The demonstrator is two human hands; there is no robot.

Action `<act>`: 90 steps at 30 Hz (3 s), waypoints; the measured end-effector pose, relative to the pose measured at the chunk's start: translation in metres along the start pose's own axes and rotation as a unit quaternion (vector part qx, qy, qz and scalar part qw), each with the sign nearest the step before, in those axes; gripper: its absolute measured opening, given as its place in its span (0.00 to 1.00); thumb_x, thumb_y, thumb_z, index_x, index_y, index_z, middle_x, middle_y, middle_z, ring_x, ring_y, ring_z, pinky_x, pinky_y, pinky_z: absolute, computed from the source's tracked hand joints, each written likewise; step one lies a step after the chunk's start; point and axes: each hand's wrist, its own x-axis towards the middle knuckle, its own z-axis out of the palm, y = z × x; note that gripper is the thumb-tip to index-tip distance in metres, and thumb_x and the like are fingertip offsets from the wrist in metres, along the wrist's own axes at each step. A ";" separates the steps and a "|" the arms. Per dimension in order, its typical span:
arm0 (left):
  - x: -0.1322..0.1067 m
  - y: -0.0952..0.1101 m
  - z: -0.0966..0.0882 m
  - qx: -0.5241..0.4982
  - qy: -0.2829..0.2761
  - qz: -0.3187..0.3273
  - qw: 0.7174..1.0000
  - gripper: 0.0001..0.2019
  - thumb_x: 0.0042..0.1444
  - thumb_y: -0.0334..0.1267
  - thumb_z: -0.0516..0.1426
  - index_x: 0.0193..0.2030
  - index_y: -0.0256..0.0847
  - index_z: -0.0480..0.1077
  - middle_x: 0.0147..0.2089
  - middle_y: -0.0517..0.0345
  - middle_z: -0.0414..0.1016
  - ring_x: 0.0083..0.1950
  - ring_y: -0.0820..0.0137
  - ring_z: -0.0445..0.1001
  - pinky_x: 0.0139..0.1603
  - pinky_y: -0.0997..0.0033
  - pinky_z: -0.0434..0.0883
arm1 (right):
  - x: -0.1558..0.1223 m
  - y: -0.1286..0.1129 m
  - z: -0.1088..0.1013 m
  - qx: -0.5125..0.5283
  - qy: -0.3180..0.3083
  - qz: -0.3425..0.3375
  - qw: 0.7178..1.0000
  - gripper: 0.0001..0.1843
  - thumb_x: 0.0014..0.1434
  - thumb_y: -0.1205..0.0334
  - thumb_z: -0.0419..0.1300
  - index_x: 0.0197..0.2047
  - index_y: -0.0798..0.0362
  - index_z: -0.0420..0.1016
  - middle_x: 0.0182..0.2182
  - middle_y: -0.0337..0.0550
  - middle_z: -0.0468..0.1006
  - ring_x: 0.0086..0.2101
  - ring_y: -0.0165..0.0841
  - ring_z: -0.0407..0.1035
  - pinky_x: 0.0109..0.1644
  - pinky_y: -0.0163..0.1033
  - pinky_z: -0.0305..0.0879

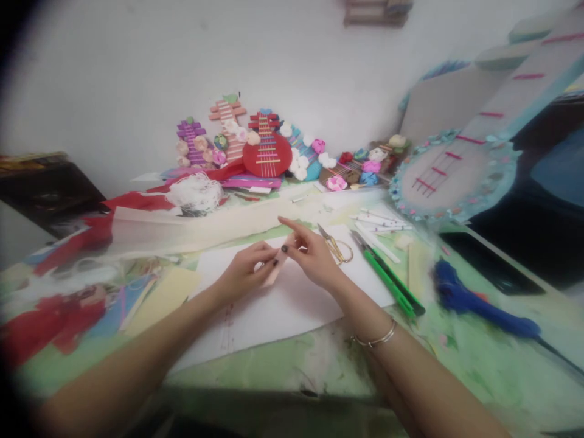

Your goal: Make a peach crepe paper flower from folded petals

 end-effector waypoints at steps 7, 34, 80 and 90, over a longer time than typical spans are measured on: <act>-0.001 -0.004 -0.001 -0.032 0.053 -0.011 0.998 0.08 0.53 0.30 0.56 0.38 0.37 0.76 0.32 0.54 0.76 0.32 0.72 0.72 0.33 0.75 0.67 | 0.001 0.007 -0.002 -0.094 0.037 0.011 0.995 0.15 0.55 0.65 0.57 0.46 0.50 0.75 0.32 0.42 0.73 0.34 0.32 0.66 0.36 0.37 0.64; 0.003 0.004 0.000 -0.302 0.190 -0.261 0.897 0.12 0.44 0.38 0.64 0.35 0.32 0.77 0.31 0.51 0.79 0.31 0.68 0.76 0.35 0.71 0.72 | -0.006 0.001 0.023 0.073 0.067 0.033 0.995 0.09 0.55 0.63 0.58 0.40 0.48 0.63 0.36 0.40 0.78 0.37 0.34 0.74 0.42 0.41 0.69; 0.002 -0.031 0.000 0.016 -0.005 -0.015 1.000 0.13 0.51 0.28 0.54 0.43 0.37 0.73 0.38 0.51 0.75 0.37 0.69 0.75 0.40 0.69 0.73 | 0.007 0.029 -0.005 -0.415 -0.057 -0.087 0.904 0.07 0.52 0.67 0.63 0.31 0.48 0.82 0.29 0.45 0.78 0.34 0.36 0.64 0.38 0.41 0.59; 0.004 -0.025 -0.001 0.017 -0.011 -0.038 0.999 0.08 0.52 0.33 0.56 0.38 0.39 0.74 0.36 0.53 0.77 0.37 0.68 0.75 0.39 0.69 0.73 | 0.000 0.028 0.017 -0.407 -0.046 -0.120 0.904 0.12 0.55 0.74 0.56 0.31 0.53 0.80 0.28 0.47 0.74 0.34 0.37 0.62 0.36 0.39 0.60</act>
